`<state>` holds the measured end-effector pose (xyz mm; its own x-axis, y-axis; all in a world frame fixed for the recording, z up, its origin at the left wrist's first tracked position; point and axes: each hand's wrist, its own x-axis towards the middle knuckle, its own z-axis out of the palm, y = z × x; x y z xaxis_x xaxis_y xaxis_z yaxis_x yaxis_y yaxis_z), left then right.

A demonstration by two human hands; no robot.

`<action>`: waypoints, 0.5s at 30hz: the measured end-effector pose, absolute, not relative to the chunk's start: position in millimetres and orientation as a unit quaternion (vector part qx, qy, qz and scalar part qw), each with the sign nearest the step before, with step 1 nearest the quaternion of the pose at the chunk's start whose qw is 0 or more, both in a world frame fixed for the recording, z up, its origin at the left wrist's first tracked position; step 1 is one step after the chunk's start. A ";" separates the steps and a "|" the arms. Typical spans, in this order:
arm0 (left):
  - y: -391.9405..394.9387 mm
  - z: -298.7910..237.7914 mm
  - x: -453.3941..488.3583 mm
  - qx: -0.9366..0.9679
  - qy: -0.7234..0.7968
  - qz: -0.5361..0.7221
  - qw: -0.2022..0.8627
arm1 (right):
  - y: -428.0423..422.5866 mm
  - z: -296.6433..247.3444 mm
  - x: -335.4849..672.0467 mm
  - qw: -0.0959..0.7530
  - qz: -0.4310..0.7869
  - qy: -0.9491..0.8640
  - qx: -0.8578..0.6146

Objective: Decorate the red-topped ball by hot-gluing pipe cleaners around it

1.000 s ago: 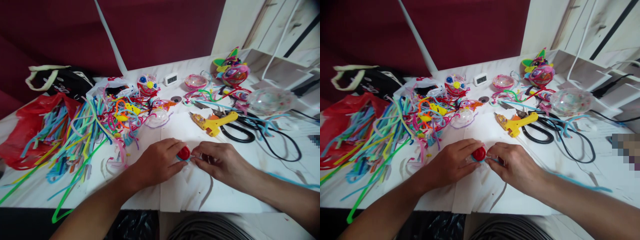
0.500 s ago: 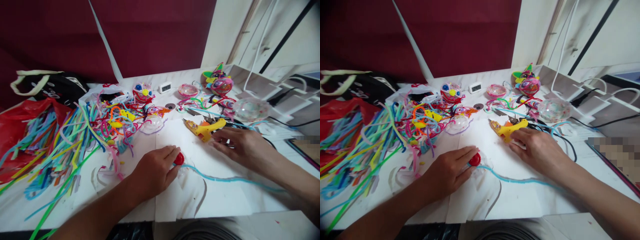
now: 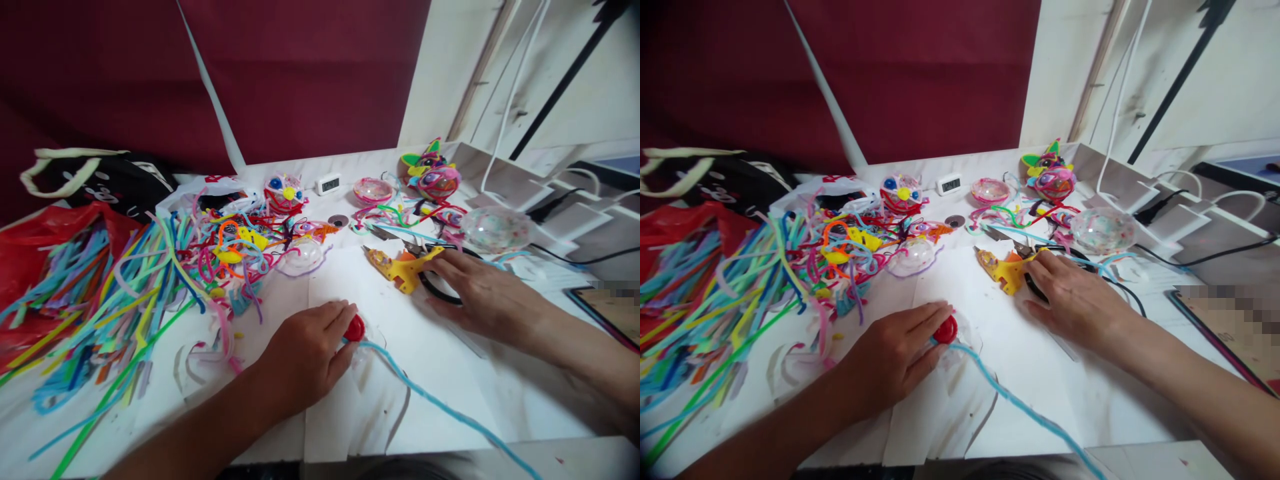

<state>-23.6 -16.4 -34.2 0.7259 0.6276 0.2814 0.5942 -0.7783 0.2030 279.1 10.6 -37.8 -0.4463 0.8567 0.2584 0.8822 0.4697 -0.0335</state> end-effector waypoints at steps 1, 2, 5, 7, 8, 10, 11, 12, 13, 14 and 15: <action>-16.5 -34.5 -23.8 0.928 0.328 0.169 0.048 | 13.3 -37.9 279.4 0.104 -0.070 -0.853 -0.506; -16.7 -34.9 -24.1 0.929 0.327 0.168 0.046 | 16.4 -38.6 279.6 0.082 -0.094 -0.859 -0.497; -17.4 -35.8 -24.5 0.930 0.326 0.166 0.044 | 27.0 -42.4 278.2 0.039 -0.152 -0.868 -0.470; -17.3 -36.0 -24.1 0.929 0.328 0.165 0.045 | 34.6 -44.9 274.6 0.018 -0.174 -0.871 -0.458; -17.1 -36.0 -23.7 0.929 0.328 0.167 0.046 | 38.3 -45.7 272.1 0.007 -0.180 -0.872 -0.455; -16.2 -35.8 -23.0 0.928 0.326 0.171 0.046 | 45.2 -46.4 266.4 -0.013 -0.181 -0.874 -0.450; -15.7 -35.7 -22.7 0.928 0.326 0.174 0.046 | 48.2 -46.5 263.5 -0.021 -0.180 -0.875 -0.450; -15.2 -35.7 -22.4 0.928 0.325 0.177 0.045 | 50.8 -46.7 260.9 -0.024 -0.178 -0.876 -0.448; -14.8 -35.7 -22.2 0.928 0.325 0.179 0.045 | 52.9 -47.0 258.6 -0.024 -0.172 -0.879 -0.445; -14.5 -35.9 -22.0 0.927 0.324 0.181 0.046 | 54.6 -47.3 256.8 -0.018 -0.163 -0.884 -0.438; -14.2 -36.1 -21.8 0.927 0.325 0.182 0.047 | 55.6 -47.6 255.5 -0.004 -0.150 -0.890 -0.432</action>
<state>-21.8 -14.2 -36.1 0.7226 0.6192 0.3073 0.5852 -0.7846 0.2050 255.5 55.6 -47.6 -0.6274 0.7689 0.1228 0.7668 0.5826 0.2695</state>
